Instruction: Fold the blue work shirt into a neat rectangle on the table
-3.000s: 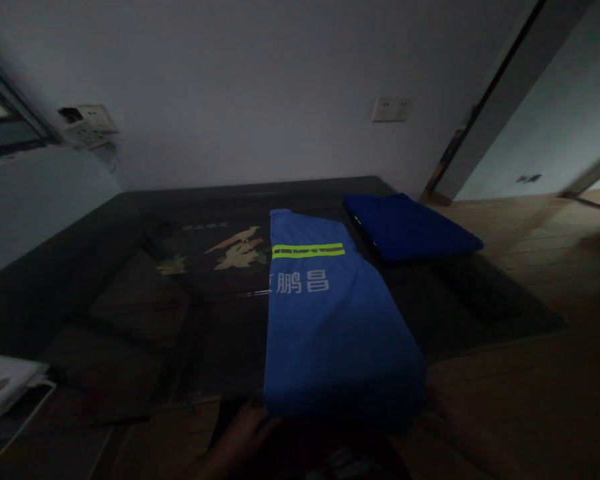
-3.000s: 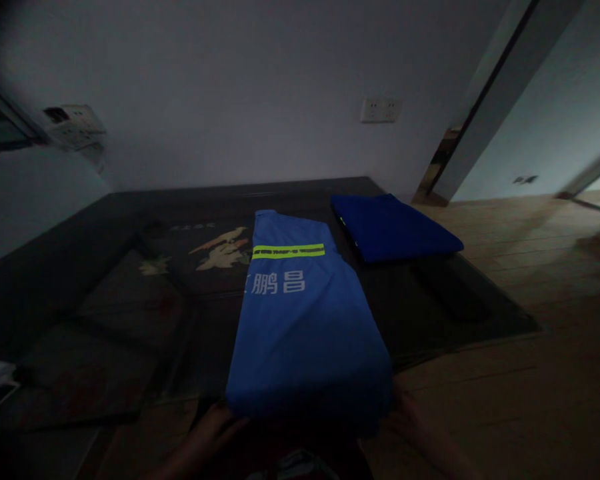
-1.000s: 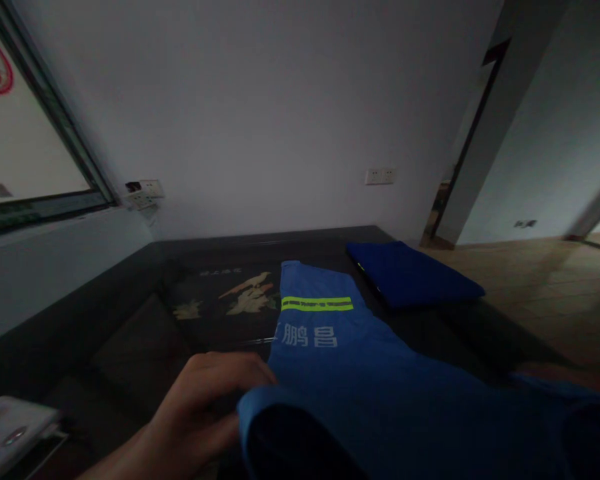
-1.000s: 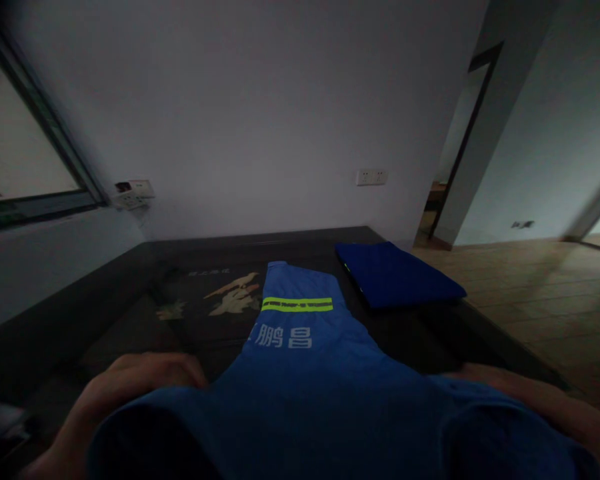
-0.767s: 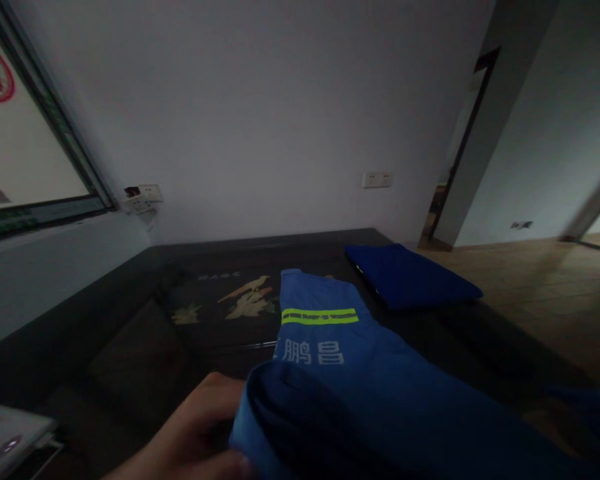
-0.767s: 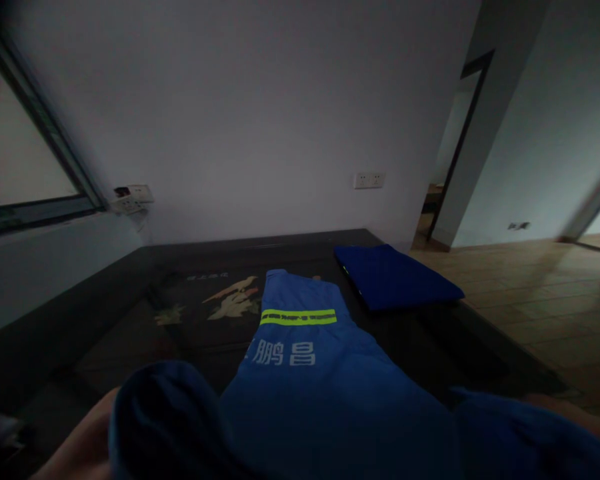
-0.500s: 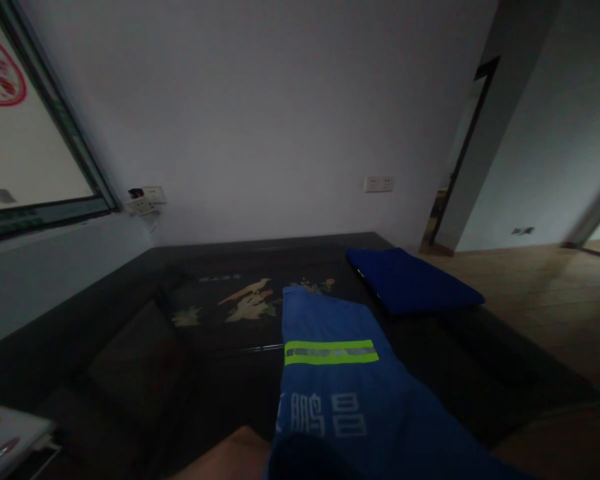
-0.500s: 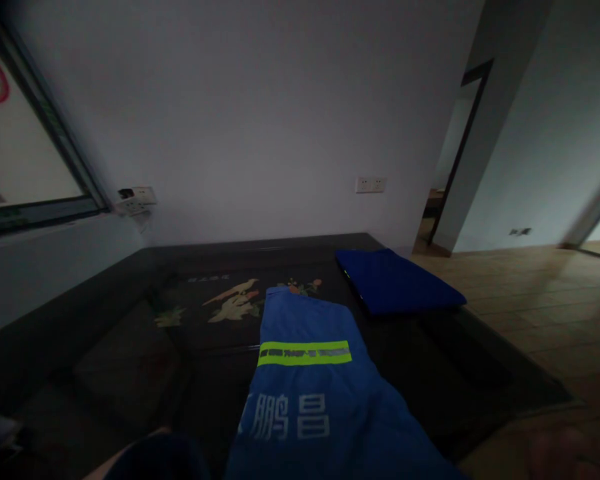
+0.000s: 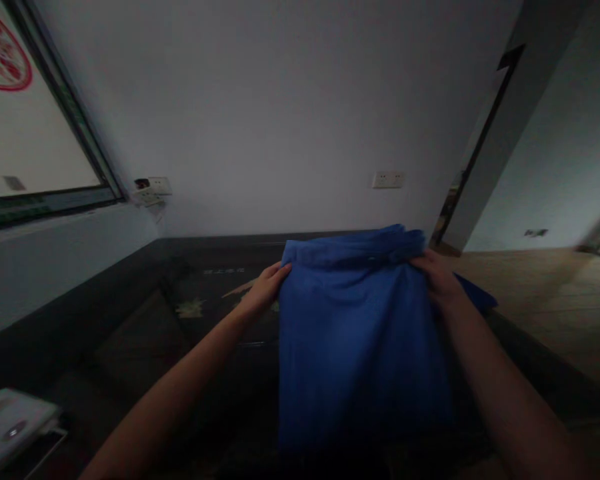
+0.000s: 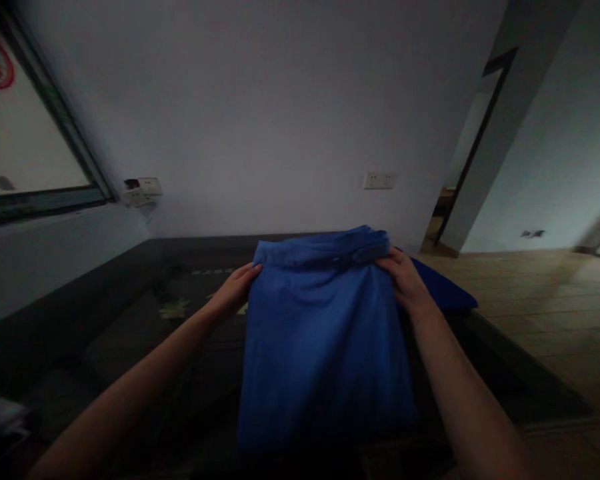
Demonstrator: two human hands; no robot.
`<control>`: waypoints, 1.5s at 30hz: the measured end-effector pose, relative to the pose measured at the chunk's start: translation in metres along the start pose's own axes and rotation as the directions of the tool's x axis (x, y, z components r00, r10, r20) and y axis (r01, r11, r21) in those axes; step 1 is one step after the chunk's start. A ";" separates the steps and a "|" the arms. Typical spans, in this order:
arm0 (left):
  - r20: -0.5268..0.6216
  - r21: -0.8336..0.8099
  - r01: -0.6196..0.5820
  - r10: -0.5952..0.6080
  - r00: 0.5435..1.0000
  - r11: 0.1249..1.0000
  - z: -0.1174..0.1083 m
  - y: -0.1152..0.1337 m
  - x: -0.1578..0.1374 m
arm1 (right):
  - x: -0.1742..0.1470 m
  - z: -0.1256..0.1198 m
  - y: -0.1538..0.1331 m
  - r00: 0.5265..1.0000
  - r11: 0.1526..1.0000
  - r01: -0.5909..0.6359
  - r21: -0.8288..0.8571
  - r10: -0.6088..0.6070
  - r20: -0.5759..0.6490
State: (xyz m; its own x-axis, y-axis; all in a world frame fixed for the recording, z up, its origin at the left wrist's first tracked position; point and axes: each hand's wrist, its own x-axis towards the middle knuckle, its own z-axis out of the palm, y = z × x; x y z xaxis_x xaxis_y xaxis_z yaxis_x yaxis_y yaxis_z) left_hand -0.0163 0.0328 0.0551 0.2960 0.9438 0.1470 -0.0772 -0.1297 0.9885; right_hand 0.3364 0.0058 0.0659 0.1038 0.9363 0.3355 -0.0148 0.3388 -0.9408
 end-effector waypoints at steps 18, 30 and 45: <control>-0.193 0.739 0.187 -0.063 0.979 0.647 -0.029 -0.113 0.073 | 0.041 0.018 0.141 0.790 0.769 -0.576 -0.278 0.611 0.056; 0.075 0.849 -0.147 0.160 0.984 0.507 -0.033 -0.111 0.086 | 0.055 0.023 0.152 0.864 0.833 -0.499 -0.239 0.500 -0.060; 0.243 0.825 -0.269 0.118 0.963 0.496 -0.038 -0.086 0.077 | 0.060 0.023 0.075 0.892 0.893 -0.154 -0.423 0.310 0.330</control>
State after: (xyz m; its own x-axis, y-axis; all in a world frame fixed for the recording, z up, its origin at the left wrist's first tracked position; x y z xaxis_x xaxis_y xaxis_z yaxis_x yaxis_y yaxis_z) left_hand -0.0233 0.1288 -0.0204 0.5072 0.8195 0.2668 0.6679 -0.5694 0.4793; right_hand 0.3189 0.0894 0.0166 -0.2399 0.9705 0.0241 0.3918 0.1195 -0.9123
